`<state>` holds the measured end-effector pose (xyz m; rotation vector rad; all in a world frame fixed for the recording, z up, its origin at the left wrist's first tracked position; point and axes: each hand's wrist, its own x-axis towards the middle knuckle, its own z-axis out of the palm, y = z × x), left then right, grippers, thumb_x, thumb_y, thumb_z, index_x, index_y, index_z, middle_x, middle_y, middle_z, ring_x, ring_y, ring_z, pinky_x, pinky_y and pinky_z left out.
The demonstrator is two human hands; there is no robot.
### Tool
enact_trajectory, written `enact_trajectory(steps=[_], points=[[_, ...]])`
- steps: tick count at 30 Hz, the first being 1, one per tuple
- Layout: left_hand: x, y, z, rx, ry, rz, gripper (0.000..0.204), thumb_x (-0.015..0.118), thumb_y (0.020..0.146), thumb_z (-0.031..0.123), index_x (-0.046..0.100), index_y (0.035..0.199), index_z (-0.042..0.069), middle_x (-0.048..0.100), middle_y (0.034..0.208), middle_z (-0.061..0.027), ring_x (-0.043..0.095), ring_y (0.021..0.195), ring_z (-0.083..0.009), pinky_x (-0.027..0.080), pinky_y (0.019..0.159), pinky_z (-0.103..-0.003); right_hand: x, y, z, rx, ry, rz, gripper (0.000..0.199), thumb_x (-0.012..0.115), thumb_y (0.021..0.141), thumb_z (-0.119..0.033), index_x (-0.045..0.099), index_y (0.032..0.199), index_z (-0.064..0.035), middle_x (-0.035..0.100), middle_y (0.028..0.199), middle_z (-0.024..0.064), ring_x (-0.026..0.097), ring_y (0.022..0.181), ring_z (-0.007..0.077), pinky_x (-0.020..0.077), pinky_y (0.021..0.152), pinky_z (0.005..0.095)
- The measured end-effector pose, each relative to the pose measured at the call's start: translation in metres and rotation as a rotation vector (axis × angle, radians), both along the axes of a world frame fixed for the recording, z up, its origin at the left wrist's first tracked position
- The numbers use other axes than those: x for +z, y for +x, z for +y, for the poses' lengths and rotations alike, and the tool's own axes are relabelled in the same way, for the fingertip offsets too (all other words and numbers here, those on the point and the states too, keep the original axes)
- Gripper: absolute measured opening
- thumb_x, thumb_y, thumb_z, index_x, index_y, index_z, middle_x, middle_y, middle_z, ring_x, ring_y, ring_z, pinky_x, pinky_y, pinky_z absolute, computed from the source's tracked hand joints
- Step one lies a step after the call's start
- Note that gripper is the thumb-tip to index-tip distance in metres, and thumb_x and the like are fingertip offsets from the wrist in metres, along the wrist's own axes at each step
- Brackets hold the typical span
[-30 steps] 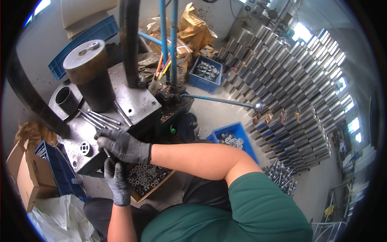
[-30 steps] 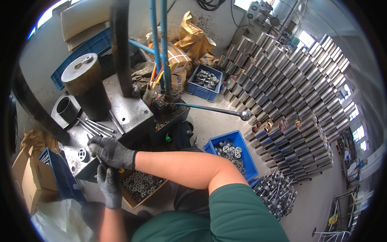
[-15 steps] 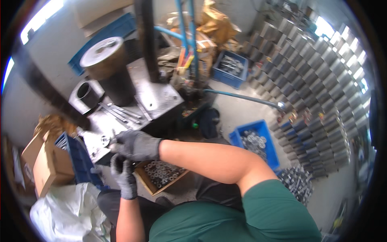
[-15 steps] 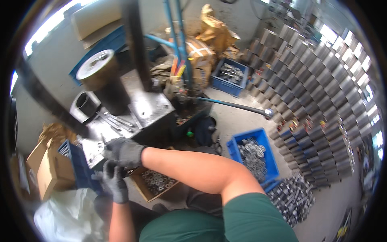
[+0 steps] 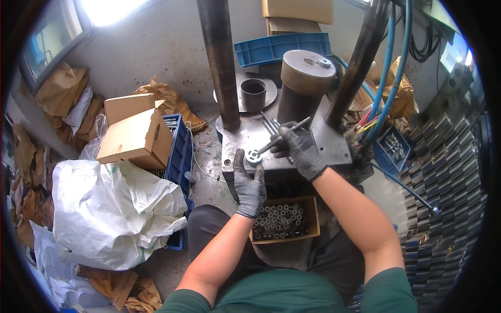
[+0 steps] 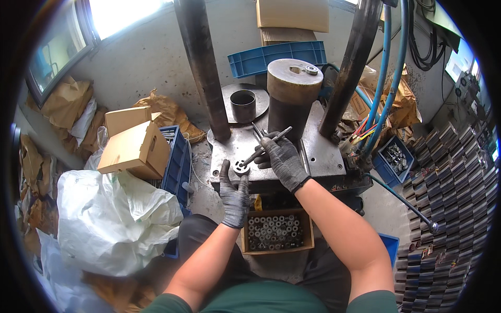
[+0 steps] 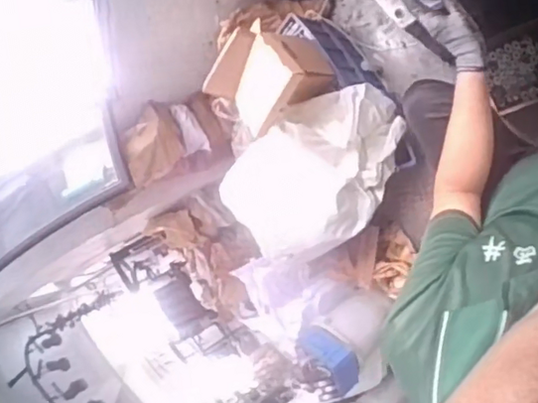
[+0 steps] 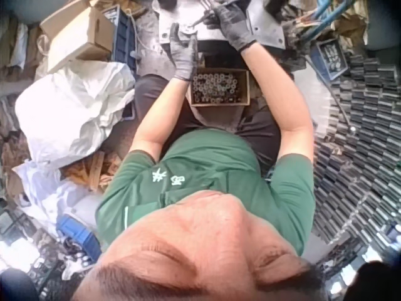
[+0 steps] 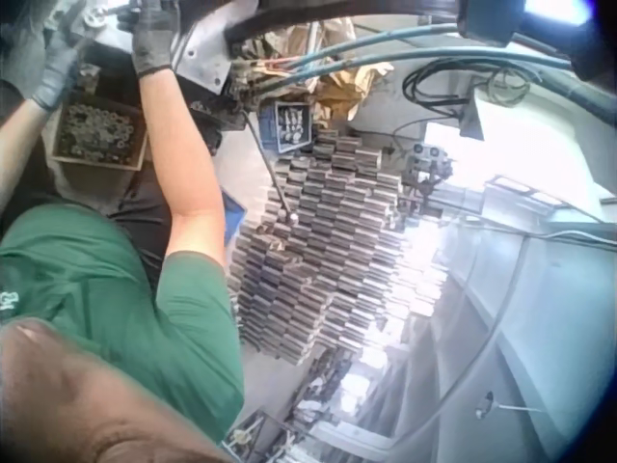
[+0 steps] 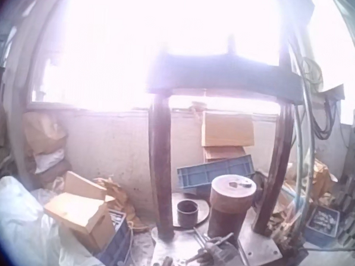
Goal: Assembling long metal bolts into cylindrical housings and using a manual press to secure them.
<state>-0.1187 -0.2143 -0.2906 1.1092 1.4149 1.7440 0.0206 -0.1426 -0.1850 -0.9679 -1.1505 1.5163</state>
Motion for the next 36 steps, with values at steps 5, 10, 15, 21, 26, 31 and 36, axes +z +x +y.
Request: enact_trajectory(steps=[5, 10, 15, 21, 26, 31, 36], points=[[0.003, -0.002, 0.005, -0.124, -0.134, -0.212, 0.069, 0.065, 0.097, -0.002, 0.034, 0.158, 0.005, 0.066, 0.114, -0.0079, 0.062, 0.092, -0.0106, 0.053, 0.083, -0.025, -0.008, -0.030, 0.029, -0.028, 0.080, -0.388, 0.021, 0.062, 0.104, -0.025, 0.063, 0.101, -0.0037, 0.070, 0.085, 0.0098, 0.068, 0.066, 0.0158, 0.0564, 0.058, 0.0299], [-0.017, -0.007, 0.010, -0.164, -0.073, -0.176, 0.070, 0.065, 0.095, -0.001, 0.034, 0.157, 0.002, 0.059, 0.135, -0.0161, 0.062, 0.110, -0.0182, 0.051, 0.097, -0.030, -0.006, -0.059, 0.023, 0.020, 1.024, -1.148, 0.025, 0.063, 0.103, -0.022, 0.066, 0.094, 0.0007, 0.069, 0.082, 0.0100, 0.067, 0.075, 0.0170, 0.0540, 0.070, 0.0366], [-0.044, -0.002, 0.021, -0.082, 0.001, 0.028, 0.073, 0.064, 0.094, -0.007, 0.032, 0.159, 0.004, 0.062, 0.117, -0.0046, 0.057, 0.088, -0.0065, 0.052, 0.082, -0.022, -0.044, -0.053, 0.041, 0.051, 0.473, -0.837, 0.018, 0.062, 0.104, -0.019, 0.061, 0.102, -0.0017, 0.064, 0.082, 0.0059, 0.063, 0.072, 0.0148, 0.0532, 0.067, 0.0327], [-0.017, 0.001, 0.009, -0.133, -0.011, -0.092, 0.073, 0.064, 0.093, -0.008, 0.032, 0.157, 0.003, 0.058, 0.131, -0.0116, 0.058, 0.113, -0.0146, 0.049, 0.101, -0.028, -0.023, -0.037, -0.006, 0.138, 0.518, -0.599, 0.020, 0.057, 0.101, -0.019, 0.065, 0.100, 0.0000, 0.067, 0.082, 0.0201, 0.068, 0.076, 0.0364, 0.0539, 0.072, 0.0408], [-0.018, 0.008, 0.008, -0.193, 0.124, -0.019, 0.069, 0.062, 0.088, -0.012, 0.039, 0.152, 0.003, 0.051, 0.142, -0.0147, 0.057, 0.126, -0.0205, 0.046, 0.110, -0.030, -0.018, 0.004, -0.048, 0.174, 1.049, -0.739, 0.019, 0.065, 0.089, -0.012, 0.068, 0.104, -0.0012, 0.067, 0.099, 0.0187, 0.066, 0.090, 0.0371, 0.0547, 0.080, 0.0447], [-0.023, 0.017, 0.006, -0.096, 0.177, 0.107, 0.077, 0.073, 0.080, -0.013, 0.039, 0.147, 0.003, 0.054, 0.135, -0.0111, 0.058, 0.121, -0.0196, 0.049, 0.107, -0.031, -0.006, 0.021, -0.063, 0.316, 1.037, -1.018, 0.030, 0.069, 0.088, -0.016, 0.065, 0.114, -0.0012, 0.066, 0.095, 0.0189, 0.065, 0.088, 0.0399, 0.0533, 0.077, 0.0492], [-0.038, 0.031, -0.022, -0.181, 0.069, 0.148, 0.073, 0.084, 0.079, -0.001, 0.046, 0.141, 0.001, 0.057, 0.126, -0.0106, 0.061, 0.115, -0.0205, 0.052, 0.103, -0.033, 0.001, 0.042, -0.086, 0.344, 0.975, -0.947, 0.030, 0.072, 0.090, -0.017, 0.064, 0.113, -0.0008, 0.067, 0.096, 0.0190, 0.067, 0.086, 0.0389, 0.0549, 0.075, 0.0453]])
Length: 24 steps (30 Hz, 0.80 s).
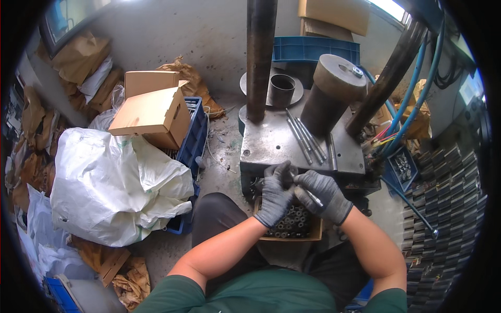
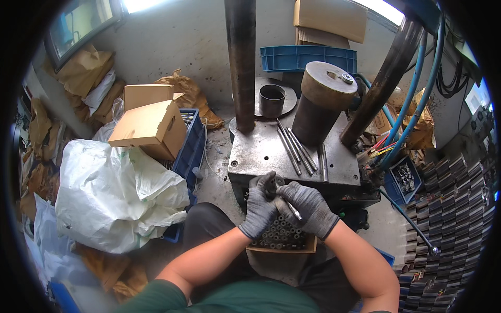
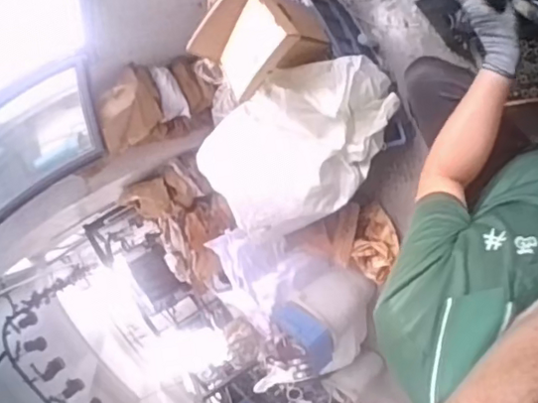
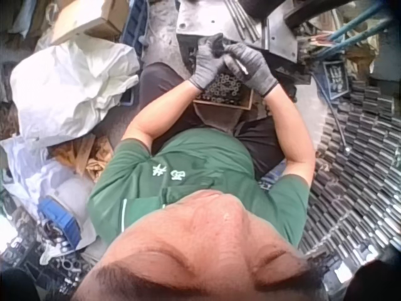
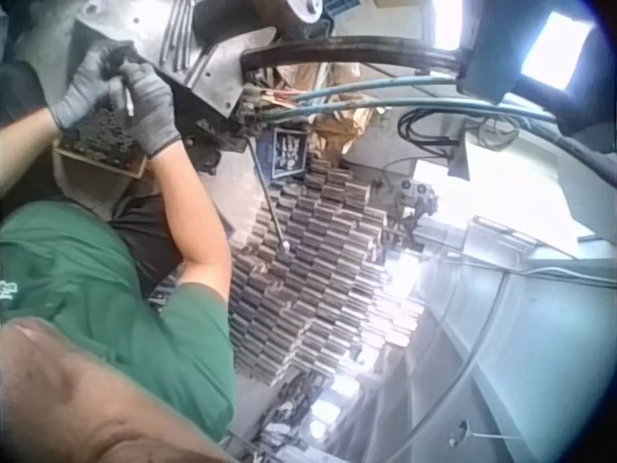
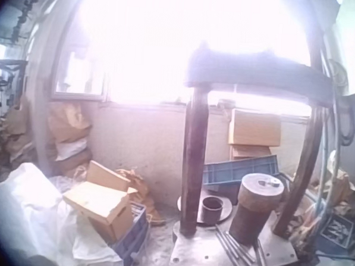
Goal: Assembling long metal bolts into cylindrical housings and using a manual press to secure them.
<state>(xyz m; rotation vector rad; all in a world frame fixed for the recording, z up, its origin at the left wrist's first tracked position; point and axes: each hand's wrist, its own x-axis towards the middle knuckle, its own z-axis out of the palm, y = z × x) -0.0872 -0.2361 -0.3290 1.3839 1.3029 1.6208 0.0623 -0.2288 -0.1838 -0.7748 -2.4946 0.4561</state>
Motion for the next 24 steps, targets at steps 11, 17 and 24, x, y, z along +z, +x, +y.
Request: enact_trajectory(steps=[11, 17, 24], points=[[-0.008, 0.063, -0.096, -0.832, -0.525, -0.243, 0.023, 0.051, 0.110, 0.019, 0.056, 0.126, 0.003, 0.063, 0.114, -0.0059, 0.059, 0.107, -0.0140, 0.050, 0.096, -0.031, -0.005, 0.085, -0.041, -0.309, -0.834, 0.461, 0.044, 0.058, 0.092, 0.008, 0.058, 0.135, 0.0008, 0.071, 0.115, 0.0115, 0.071, 0.101, 0.0189, 0.0577, 0.092, 0.0307], [-0.023, 0.082, -0.090, -0.931, -0.691, -0.499, 0.023, 0.053, 0.109, 0.023, 0.057, 0.122, 0.004, 0.064, 0.108, -0.0050, 0.060, 0.101, -0.0115, 0.052, 0.092, -0.030, 0.004, 0.119, -0.033, -0.362, -0.295, 0.790, 0.063, 0.035, 0.064, 0.023, 0.059, 0.117, -0.0020, 0.063, 0.131, 0.0133, 0.058, 0.131, 0.0248, 0.0421, 0.113, 0.0361], [-0.029, 0.102, -0.055, -0.889, -0.751, -0.580, 0.030, 0.057, 0.107, 0.031, 0.057, 0.119, 0.003, 0.068, 0.105, -0.0099, 0.073, 0.097, -0.0234, 0.063, 0.081, -0.036, 0.007, 0.137, -0.032, -0.385, -0.039, 0.732, 0.055, 0.045, 0.069, 0.020, 0.063, 0.115, -0.0039, 0.067, 0.120, 0.0134, 0.066, 0.114, 0.0263, 0.0508, 0.101, 0.0356]])
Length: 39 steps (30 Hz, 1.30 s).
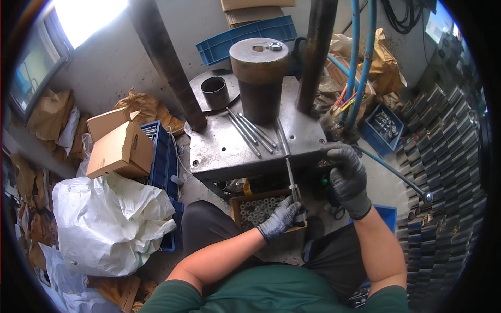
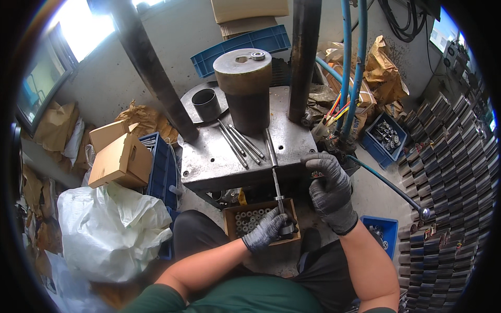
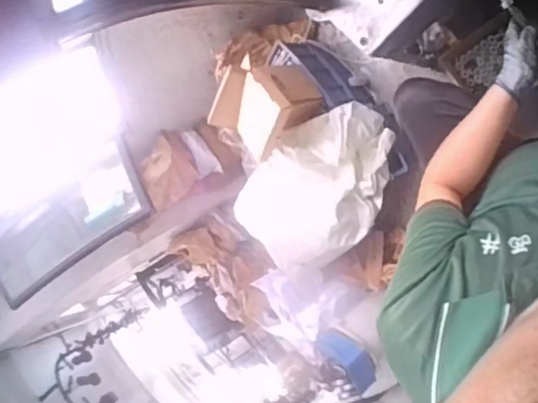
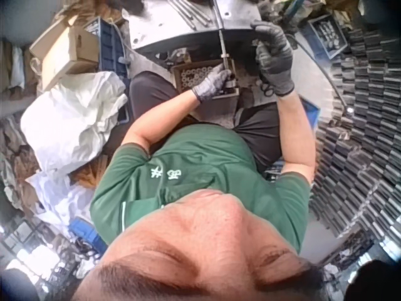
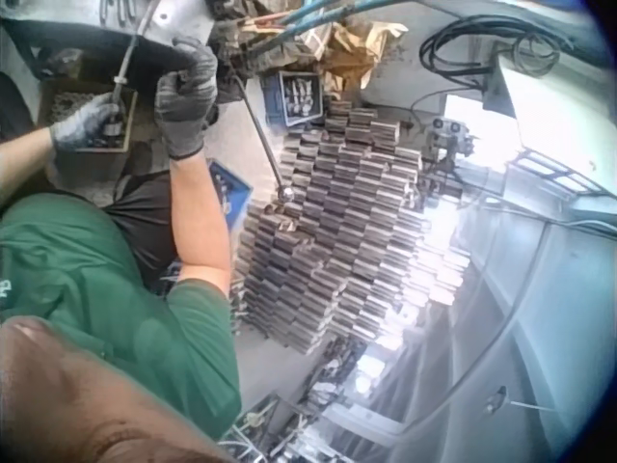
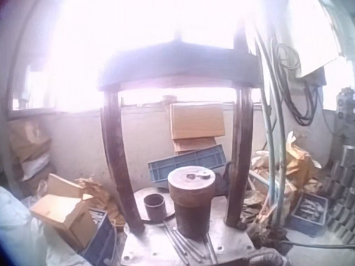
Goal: Assembling long metal bolts into cylindrical housings and using a manual press to secure them.
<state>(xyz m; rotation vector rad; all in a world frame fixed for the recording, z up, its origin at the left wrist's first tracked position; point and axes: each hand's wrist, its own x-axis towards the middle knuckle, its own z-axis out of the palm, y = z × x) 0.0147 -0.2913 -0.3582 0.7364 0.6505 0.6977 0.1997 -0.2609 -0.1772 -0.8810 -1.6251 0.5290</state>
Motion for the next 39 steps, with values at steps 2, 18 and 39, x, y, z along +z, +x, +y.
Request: enact_trajectory(steps=[2, 18, 39], points=[[0.005, 0.000, 0.006, 0.020, -0.072, -0.076, 0.029, 0.059, 0.106, 0.032, 0.057, 0.116, 0.005, 0.069, 0.105, -0.0111, 0.074, 0.095, -0.0245, 0.063, 0.081, -0.037, -0.007, 0.008, 0.000, -0.099, -0.016, -0.161, 0.042, 0.056, 0.075, 0.015, 0.066, 0.111, -0.0040, 0.067, 0.114, 0.0142, 0.069, 0.106, 0.0296, 0.0548, 0.092, 0.0368], [0.033, -0.007, 0.063, 0.203, 0.065, 0.037, 0.036, 0.053, 0.109, 0.039, 0.060, 0.111, 0.004, 0.070, 0.093, -0.0100, 0.073, 0.085, -0.0219, 0.064, 0.075, -0.038, -0.004, 0.026, -0.007, 0.060, -0.438, -0.763, 0.042, 0.056, 0.104, -0.040, 0.071, 0.127, -0.0090, 0.066, 0.131, 0.0147, 0.065, 0.119, 0.0332, 0.0530, 0.100, 0.0425], [0.293, -0.063, 0.222, 0.689, 1.154, 0.122, 0.013, 0.063, 0.101, 0.001, 0.059, 0.113, 0.003, 0.062, 0.088, -0.0030, 0.061, 0.081, -0.0143, 0.052, 0.076, -0.031, 0.008, 0.018, 0.003, 0.224, -0.514, -1.019, 0.035, 0.057, 0.096, -0.037, 0.076, 0.113, -0.0126, 0.071, 0.113, 0.0168, 0.068, 0.111, 0.0368, 0.0528, 0.099, 0.0481]])
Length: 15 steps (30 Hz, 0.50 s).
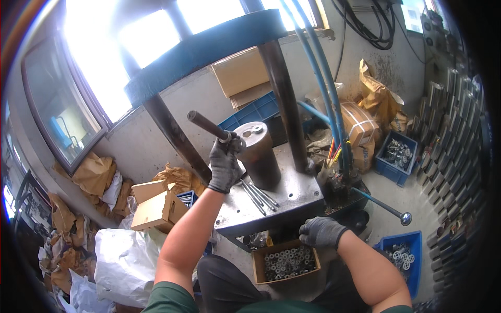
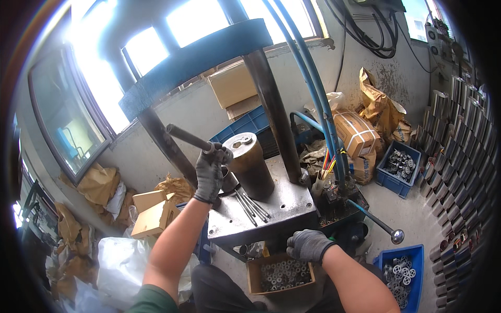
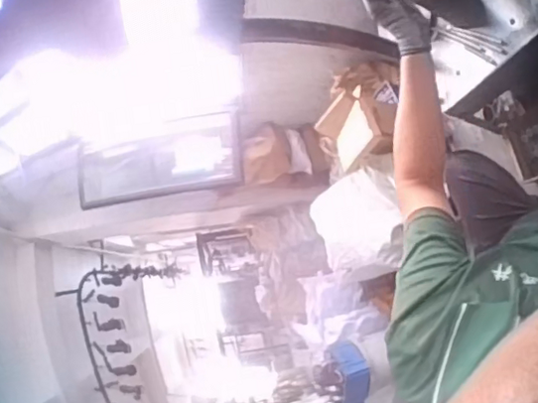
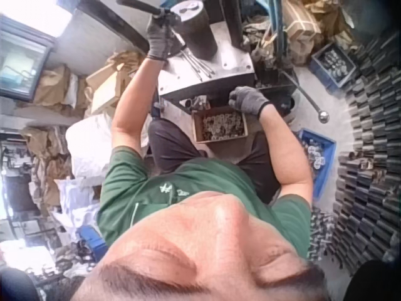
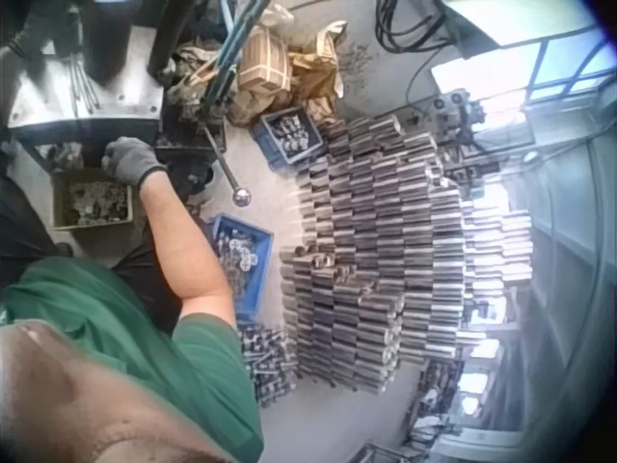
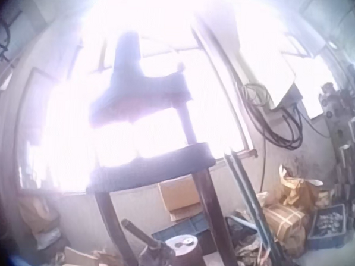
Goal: Assembling long metal bolts into cylindrical housings and using a manual press to secure them.
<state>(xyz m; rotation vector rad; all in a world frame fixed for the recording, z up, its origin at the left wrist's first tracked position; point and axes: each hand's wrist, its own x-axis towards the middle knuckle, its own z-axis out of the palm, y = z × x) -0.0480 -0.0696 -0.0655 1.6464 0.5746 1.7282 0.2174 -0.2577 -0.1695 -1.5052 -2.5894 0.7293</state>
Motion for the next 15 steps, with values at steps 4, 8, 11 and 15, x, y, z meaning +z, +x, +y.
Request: enact_trajectory(steps=[4, 8, 11, 15], points=[[0.036, -0.002, 0.059, 0.237, -0.056, 0.170, 0.008, 0.067, 0.099, 0.001, 0.065, 0.107, 0.003, 0.068, 0.091, -0.0020, 0.063, 0.081, -0.0136, 0.054, 0.074, -0.031, -0.011, -0.009, 0.008, 0.079, -0.028, 0.000, 0.036, 0.055, 0.096, -0.036, 0.075, 0.114, -0.0112, 0.073, 0.111, 0.0177, 0.069, 0.108, 0.0380, 0.0531, 0.097, 0.0490], [0.036, 0.001, 0.109, 0.405, -0.314, 0.348, 0.009, 0.071, 0.097, 0.004, 0.070, 0.106, 0.004, 0.071, 0.087, -0.0022, 0.064, 0.076, -0.0133, 0.053, 0.070, -0.028, -0.012, -0.020, 0.011, 0.136, -0.052, -0.044, 0.038, 0.055, 0.096, -0.036, 0.075, 0.116, -0.0111, 0.074, 0.112, 0.0177, 0.069, 0.108, 0.0384, 0.0531, 0.097, 0.0490], [0.044, 0.032, 0.088, 0.424, -0.359, 0.387, 0.011, 0.073, 0.095, 0.010, 0.072, 0.105, 0.004, 0.072, 0.086, -0.0029, 0.064, 0.074, -0.0126, 0.053, 0.070, -0.029, -0.016, -0.023, 0.011, 0.126, -0.129, -0.116, 0.040, 0.054, 0.097, -0.037, 0.074, 0.120, -0.0115, 0.073, 0.116, 0.0177, 0.068, 0.112, 0.0377, 0.0530, 0.099, 0.0484], [0.059, 0.035, 0.067, 0.506, -0.372, 0.457, 0.015, 0.074, 0.095, 0.017, 0.073, 0.101, 0.004, 0.072, 0.085, -0.0032, 0.064, 0.073, -0.0108, 0.054, 0.073, -0.030, -0.017, -0.026, 0.004, 0.175, -0.078, -0.168, 0.040, 0.054, 0.098, -0.038, 0.072, 0.123, -0.0118, 0.072, 0.120, 0.0168, 0.068, 0.114, 0.0370, 0.0529, 0.100, 0.0495]])
